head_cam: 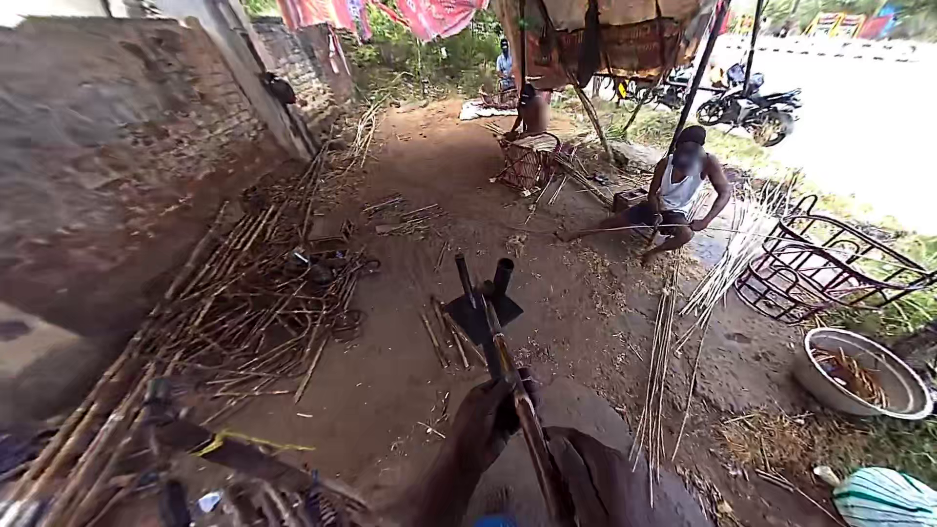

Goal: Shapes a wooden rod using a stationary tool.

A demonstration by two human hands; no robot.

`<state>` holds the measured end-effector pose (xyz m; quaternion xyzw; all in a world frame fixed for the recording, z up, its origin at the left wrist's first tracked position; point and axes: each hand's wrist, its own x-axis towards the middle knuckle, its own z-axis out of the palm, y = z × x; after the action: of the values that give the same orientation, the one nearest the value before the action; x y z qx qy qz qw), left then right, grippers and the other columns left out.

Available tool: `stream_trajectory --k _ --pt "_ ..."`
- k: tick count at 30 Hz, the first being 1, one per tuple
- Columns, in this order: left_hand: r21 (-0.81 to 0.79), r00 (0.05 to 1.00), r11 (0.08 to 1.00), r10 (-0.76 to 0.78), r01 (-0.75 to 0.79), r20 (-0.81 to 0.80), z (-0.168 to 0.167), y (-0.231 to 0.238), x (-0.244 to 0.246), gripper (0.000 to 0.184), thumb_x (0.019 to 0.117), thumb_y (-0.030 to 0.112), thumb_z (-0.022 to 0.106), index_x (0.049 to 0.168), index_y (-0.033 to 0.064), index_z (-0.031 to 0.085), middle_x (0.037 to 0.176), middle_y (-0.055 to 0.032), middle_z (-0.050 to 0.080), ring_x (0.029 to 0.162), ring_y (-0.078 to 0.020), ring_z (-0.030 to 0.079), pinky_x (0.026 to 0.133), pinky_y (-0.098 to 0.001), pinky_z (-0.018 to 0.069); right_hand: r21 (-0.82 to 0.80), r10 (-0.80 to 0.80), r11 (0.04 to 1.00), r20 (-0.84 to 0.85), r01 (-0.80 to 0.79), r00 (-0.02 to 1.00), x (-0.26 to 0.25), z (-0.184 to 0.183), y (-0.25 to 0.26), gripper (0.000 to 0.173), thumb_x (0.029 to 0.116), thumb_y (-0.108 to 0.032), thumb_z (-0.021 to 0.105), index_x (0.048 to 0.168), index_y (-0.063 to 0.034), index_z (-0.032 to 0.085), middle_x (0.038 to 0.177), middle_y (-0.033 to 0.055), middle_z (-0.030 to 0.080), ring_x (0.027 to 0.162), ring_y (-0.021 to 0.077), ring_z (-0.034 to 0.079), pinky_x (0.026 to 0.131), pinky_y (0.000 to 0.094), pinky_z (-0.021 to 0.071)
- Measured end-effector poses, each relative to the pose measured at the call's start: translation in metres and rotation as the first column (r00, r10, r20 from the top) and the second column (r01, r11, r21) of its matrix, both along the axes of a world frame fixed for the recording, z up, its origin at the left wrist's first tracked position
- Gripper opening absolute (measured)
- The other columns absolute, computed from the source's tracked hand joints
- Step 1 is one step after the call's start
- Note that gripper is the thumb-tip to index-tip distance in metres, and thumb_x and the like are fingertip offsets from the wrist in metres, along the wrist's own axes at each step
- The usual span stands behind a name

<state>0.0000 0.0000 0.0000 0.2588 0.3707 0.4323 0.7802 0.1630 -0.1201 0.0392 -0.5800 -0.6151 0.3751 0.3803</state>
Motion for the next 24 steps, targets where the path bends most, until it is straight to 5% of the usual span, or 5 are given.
stream_trajectory --k 3,8,13,17,24 --pt "-0.040 0.994 0.994 0.105 -0.103 0.032 0.008 0.001 0.005 0.034 0.1113 0.022 0.041 0.119 -0.0038 0.062 0.101 -0.0201 0.071 0.081 -0.0225 0.074 0.070 -0.0317 0.0627 0.329 0.081 0.936 0.149 -0.127 0.986 0.007 -0.005 -0.018 0.056 0.0913 -0.006 0.062 0.146 0.0006 0.052 0.100 0.0158 0.070 0.077 0.0231 0.069 0.067 0.0395 0.0603" --pt "-0.010 0.992 0.996 0.083 -0.085 -0.099 0.030 0.004 0.013 0.042 0.1094 0.037 0.045 0.113 0.0015 0.066 0.094 -0.0153 0.070 0.070 -0.0169 0.069 0.058 -0.0278 0.0590 0.706 -0.227 0.706 0.155 0.053 0.962 0.000 -0.011 -0.005 0.050 0.0969 -0.045 0.069 0.125 -0.0033 0.066 0.085 0.0086 0.066 0.069 0.0133 0.064 0.060 0.0240 0.0546" --pt "-0.033 0.991 0.997 -0.068 0.065 -0.117 0.077 0.012 0.048 0.038 0.1043 0.045 0.054 0.108 0.0079 0.062 0.077 -0.0065 0.064 0.055 -0.0088 0.062 0.048 -0.0201 0.0535 0.692 -0.388 0.690 0.103 0.214 0.916 0.042 0.031 0.020 0.041 0.1049 -0.050 0.052 0.121 -0.0154 0.066 0.085 0.0008 0.069 0.067 0.0053 0.063 0.056 0.0243 0.0519" --pt "-0.010 0.989 0.990 -0.141 0.141 -0.043 0.098 0.046 0.092 0.031 0.1038 0.034 0.059 0.101 0.0036 0.063 0.075 -0.0073 0.067 0.056 -0.0087 0.064 0.050 -0.0192 0.0541 0.623 -0.237 0.743 -0.099 0.246 0.967 0.103 0.048 0.064 0.031 0.1053 -0.044 0.053 0.117 -0.0194 0.067 0.076 -0.0097 0.063 0.057 0.0022 0.057 0.050 0.0234 0.0504" --pt "0.061 0.994 0.998 0.022 -0.015 -0.111 0.077 0.114 0.208 0.040 0.1041 0.036 0.060 0.111 -0.0026 0.061 0.081 -0.0121 0.068 0.066 -0.0199 0.071 0.065 -0.0346 0.0641 0.455 -0.048 0.818 -0.555 0.352 0.830 0.248 -0.004 0.220 0.032 0.1045 -0.027 0.035 0.101 -0.0195 0.066 0.085 -0.0057 0.072 0.063 0.0080 0.066 0.054 0.0264 0.0564"
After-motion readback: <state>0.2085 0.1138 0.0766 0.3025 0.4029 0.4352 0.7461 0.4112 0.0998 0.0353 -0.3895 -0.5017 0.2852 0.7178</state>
